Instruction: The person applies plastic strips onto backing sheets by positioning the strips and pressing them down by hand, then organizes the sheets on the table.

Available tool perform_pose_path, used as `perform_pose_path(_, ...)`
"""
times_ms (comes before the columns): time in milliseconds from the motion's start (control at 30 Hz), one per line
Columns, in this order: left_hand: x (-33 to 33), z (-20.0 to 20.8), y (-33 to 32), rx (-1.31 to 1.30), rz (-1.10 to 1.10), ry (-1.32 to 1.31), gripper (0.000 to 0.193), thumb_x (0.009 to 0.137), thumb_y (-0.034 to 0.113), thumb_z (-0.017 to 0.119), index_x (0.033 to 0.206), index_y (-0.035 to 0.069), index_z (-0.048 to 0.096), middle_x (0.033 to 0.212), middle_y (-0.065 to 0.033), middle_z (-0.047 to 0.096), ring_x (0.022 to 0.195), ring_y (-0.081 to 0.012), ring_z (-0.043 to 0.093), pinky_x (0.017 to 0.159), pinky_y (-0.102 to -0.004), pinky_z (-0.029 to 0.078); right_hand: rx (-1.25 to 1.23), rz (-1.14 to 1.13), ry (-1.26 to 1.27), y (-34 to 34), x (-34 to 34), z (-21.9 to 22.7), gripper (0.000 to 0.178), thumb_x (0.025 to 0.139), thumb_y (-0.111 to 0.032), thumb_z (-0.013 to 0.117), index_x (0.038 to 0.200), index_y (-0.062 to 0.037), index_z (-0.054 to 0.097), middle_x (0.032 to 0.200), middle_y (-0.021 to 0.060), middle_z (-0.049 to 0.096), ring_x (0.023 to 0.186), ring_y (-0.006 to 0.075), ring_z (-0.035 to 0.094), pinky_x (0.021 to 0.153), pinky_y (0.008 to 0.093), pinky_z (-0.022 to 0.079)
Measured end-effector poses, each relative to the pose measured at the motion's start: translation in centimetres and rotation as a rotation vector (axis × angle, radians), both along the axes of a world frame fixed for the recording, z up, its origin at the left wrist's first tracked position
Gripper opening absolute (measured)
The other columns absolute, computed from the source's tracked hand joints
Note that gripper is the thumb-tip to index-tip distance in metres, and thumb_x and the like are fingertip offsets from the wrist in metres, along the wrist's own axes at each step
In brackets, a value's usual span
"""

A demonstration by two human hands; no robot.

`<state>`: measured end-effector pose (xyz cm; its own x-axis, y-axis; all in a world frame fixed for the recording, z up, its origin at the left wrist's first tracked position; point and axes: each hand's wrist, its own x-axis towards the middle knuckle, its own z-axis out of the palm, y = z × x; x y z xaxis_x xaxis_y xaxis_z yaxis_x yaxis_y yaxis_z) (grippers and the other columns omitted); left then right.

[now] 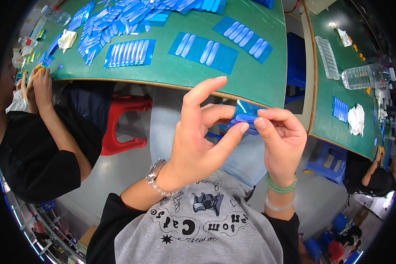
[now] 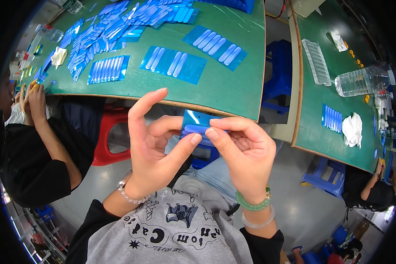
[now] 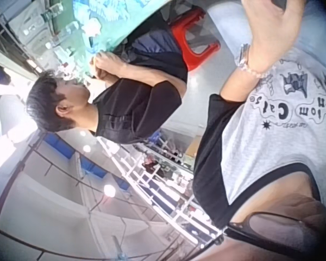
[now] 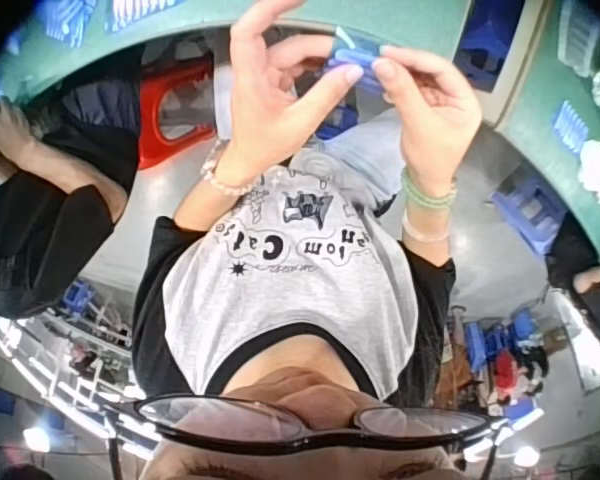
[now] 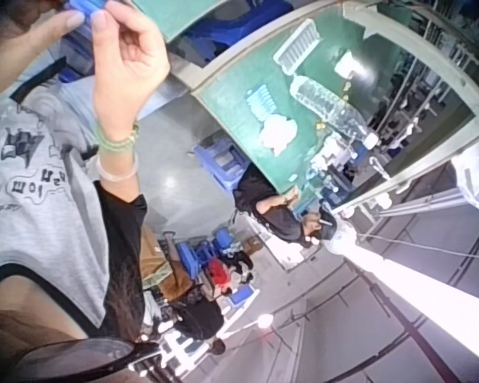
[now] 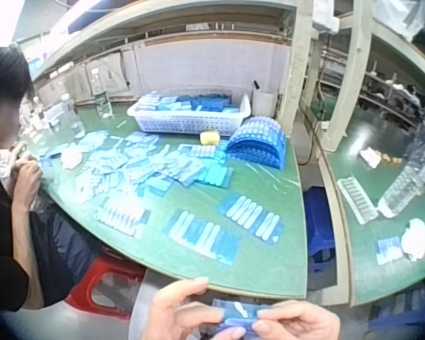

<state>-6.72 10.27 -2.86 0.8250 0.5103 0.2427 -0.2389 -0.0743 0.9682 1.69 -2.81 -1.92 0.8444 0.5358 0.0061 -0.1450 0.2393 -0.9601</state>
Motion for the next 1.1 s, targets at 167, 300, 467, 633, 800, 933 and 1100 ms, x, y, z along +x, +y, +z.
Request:
perform_pose_path(167,-0.1,0.1,0.1,-0.102,-0.022,0.013,0.068,0.081,-0.003,0.069,0.136,-0.001,0.029,0.09,-0.0118,0.067,0.085,-0.0154,0.067,0.071,-0.025,0.053,-0.001,-0.026,0.062,0.0,0.0,-0.2,0.019,0.083,0.002,0.071,0.1,0.0042,0.065,0.094,0.008,0.067,0.082,0.0087,0.062,0.07,0.019,0.049)
perform_pose_path(300,-0.5,-0.3,0.8,0.07,-0.125,0.009,0.063,0.082,-0.011,0.065,0.131,0.0,0.028,0.092,-0.0138,0.064,0.087,-0.0167,0.064,0.079,-0.0279,0.052,0.006,0.077,0.281,-0.7,1.3,-0.4,0.02,0.082,0.0,0.072,0.1,0.0041,0.066,0.093,0.0081,0.067,0.081,0.0089,0.062,0.069,0.0198,0.049)
perform_pose_path(467,-0.6,-0.1,0.3,0.117,-0.083,0.002,0.039,0.08,-0.012,0.068,0.112,-0.003,0.047,0.093,-0.0106,0.062,0.088,-0.0154,0.063,0.081,-0.0284,0.051,-0.002,0.131,0.218,-1.0,1.0,-0.2,0.02,0.081,0.0,0.073,0.099,0.0048,0.066,0.091,0.0076,0.067,0.08,0.0098,0.063,0.068,0.021,0.049)
perform_pose_path(633,-0.5,0.4,0.0,-0.127,-0.094,0.082,0.032,0.082,-0.009,0.067,0.109,-0.004,0.051,0.099,-0.0118,0.063,0.092,-0.0154,0.063,0.081,-0.0277,0.051,-0.147,-0.118,-0.413,-0.8,0.0,-1.1,0.026,0.073,0.004,0.078,0.096,0.0039,0.067,0.089,0.0096,0.067,0.077,0.0134,0.062,0.066,0.0237,0.05)
perform_pose_path(800,-0.1,0.3,-0.2,-0.136,-0.088,0.011,0.035,0.083,-0.009,0.066,0.114,-0.004,0.051,0.099,-0.0131,0.064,0.09,-0.0144,0.063,0.077,-0.0263,0.052,-0.088,-0.132,-0.37,-0.7,0.1,-0.8,0.019,0.073,0.006,0.077,0.089,0.0029,0.066,0.086,0.0095,0.067,0.076,0.0124,0.062,0.066,0.0239,0.05)
perform_pose_path(933,-0.1,-0.1,0.0,-0.092,-0.064,-0.042,0.051,0.083,-0.004,0.067,0.128,-0.002,0.044,0.097,-0.0115,0.067,0.086,-0.0133,0.066,0.075,-0.026,0.054,-0.029,-0.003,0.013,-0.5,1.3,0.8,0.014,0.077,0.007,0.074,0.086,0.0037,0.065,0.085,0.008,0.066,0.076,0.0105,0.062,0.067,0.0221,0.05)
perform_pose_path(1100,-0.1,-0.2,-0.2,-0.062,-0.024,0.012,0.055,0.081,-0.003,0.069,0.13,-0.002,0.042,0.092,-0.011,0.068,0.085,-0.0144,0.067,0.075,-0.0264,0.055,-0.089,0.168,0.08,-0.8,2.0,1.1,0.011,0.079,0.007,0.072,0.085,0.0049,0.064,0.087,0.0088,0.066,0.077,0.0096,0.061,0.069,0.0209,0.05)
